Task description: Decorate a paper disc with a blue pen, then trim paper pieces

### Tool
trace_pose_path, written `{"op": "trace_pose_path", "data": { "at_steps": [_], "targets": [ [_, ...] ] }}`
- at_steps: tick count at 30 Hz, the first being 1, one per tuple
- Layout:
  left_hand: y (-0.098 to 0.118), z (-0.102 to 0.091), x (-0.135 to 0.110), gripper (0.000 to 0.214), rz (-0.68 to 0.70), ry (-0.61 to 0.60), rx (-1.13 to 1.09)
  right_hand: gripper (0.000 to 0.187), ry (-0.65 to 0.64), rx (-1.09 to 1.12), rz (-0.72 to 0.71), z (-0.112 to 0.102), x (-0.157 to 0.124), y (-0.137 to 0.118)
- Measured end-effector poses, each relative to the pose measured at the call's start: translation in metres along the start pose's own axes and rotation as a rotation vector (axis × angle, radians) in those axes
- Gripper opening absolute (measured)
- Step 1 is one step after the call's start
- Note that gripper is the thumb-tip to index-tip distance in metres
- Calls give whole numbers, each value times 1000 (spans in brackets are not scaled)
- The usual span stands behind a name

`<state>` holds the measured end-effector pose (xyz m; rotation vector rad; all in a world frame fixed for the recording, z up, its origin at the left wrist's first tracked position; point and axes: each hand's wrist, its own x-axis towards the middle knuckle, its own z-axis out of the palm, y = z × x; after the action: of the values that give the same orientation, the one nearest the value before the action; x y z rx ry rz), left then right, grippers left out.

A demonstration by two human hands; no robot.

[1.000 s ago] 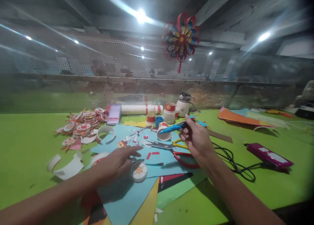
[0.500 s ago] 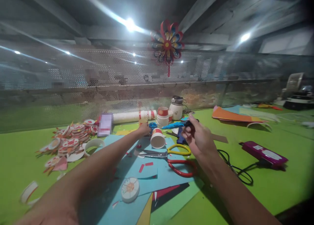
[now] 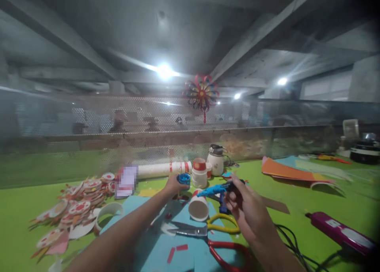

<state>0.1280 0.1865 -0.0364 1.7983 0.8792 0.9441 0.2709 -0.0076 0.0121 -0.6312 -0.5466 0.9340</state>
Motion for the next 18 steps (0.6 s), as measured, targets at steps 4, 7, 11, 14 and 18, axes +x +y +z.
{"op": "trace_pose_path", "data": {
  "at_steps": [4,7,11,14,18],
  "targets": [
    [18,-28,-38,37,19,60,98,41,-68,-26,14,-2,-1,6],
    [23,-40,-89,51,41,83,125,40,-143,-62,9,0,-6,13],
    [25,-46,-156,51,36,82,175,36,-226,-101,24,13,-19,20],
    [27,-50,-186,53,19,126,227,34,-312,-130,34,29,-31,20],
    [28,-59,-201,55,-8,163,272,33,-397,-299,-21,50,-43,24]
  ]
}}
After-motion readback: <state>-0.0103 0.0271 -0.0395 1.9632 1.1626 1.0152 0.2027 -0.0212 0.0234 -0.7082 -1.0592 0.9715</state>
